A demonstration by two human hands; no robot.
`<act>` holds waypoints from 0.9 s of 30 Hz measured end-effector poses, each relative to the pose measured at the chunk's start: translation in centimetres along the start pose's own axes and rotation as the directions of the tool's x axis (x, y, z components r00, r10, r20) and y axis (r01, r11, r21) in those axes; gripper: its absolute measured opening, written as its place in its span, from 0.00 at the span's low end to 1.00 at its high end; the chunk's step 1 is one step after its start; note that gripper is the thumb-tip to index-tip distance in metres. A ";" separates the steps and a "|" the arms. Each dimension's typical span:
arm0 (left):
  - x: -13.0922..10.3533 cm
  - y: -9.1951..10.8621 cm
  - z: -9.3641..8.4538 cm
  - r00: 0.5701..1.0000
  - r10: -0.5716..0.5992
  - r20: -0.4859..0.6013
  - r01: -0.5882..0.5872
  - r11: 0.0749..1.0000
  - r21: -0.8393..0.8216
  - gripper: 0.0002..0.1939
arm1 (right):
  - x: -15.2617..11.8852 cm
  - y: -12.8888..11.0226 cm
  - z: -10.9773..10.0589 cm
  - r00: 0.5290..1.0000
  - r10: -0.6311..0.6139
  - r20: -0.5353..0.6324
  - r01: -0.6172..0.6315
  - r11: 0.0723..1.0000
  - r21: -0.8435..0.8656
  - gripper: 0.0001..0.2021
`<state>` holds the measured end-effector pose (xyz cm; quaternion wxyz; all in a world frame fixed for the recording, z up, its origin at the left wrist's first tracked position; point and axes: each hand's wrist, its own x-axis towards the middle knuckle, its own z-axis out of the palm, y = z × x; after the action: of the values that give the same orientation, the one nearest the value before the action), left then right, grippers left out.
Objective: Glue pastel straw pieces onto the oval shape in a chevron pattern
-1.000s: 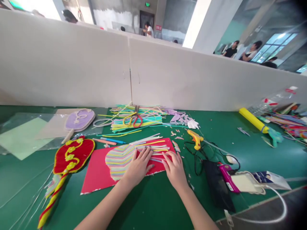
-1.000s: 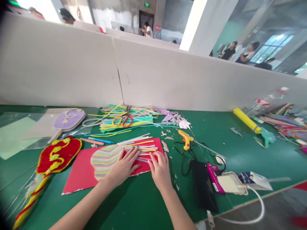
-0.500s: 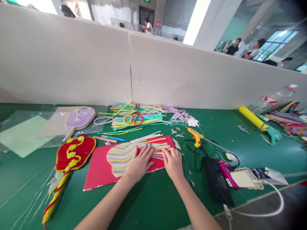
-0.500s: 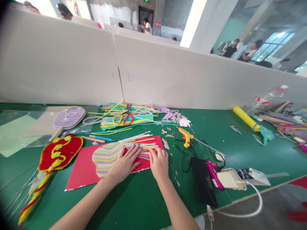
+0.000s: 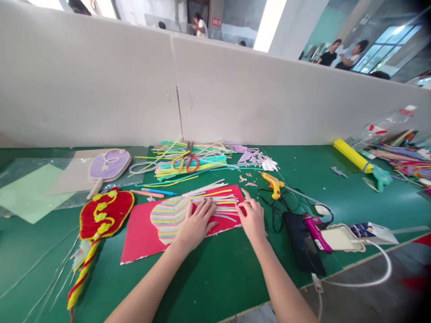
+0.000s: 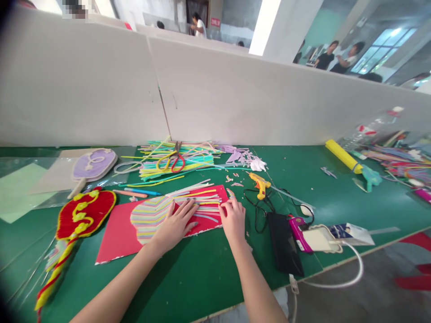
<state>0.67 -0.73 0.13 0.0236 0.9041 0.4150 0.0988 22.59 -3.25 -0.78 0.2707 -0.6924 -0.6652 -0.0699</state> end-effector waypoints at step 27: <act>2.7 2.8 1.7 0.997 0.058 0.051 -0.053 0.995 -0.090 0.29 | 1.4 0.9 1.6 0.990 0.136 0.028 -0.138 0.976 0.167 0.13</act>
<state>4.78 -0.45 -0.76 0.0719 0.9157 0.3843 0.0933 23.21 -1.22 -1.75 0.3269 -0.7118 -0.6216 0.0109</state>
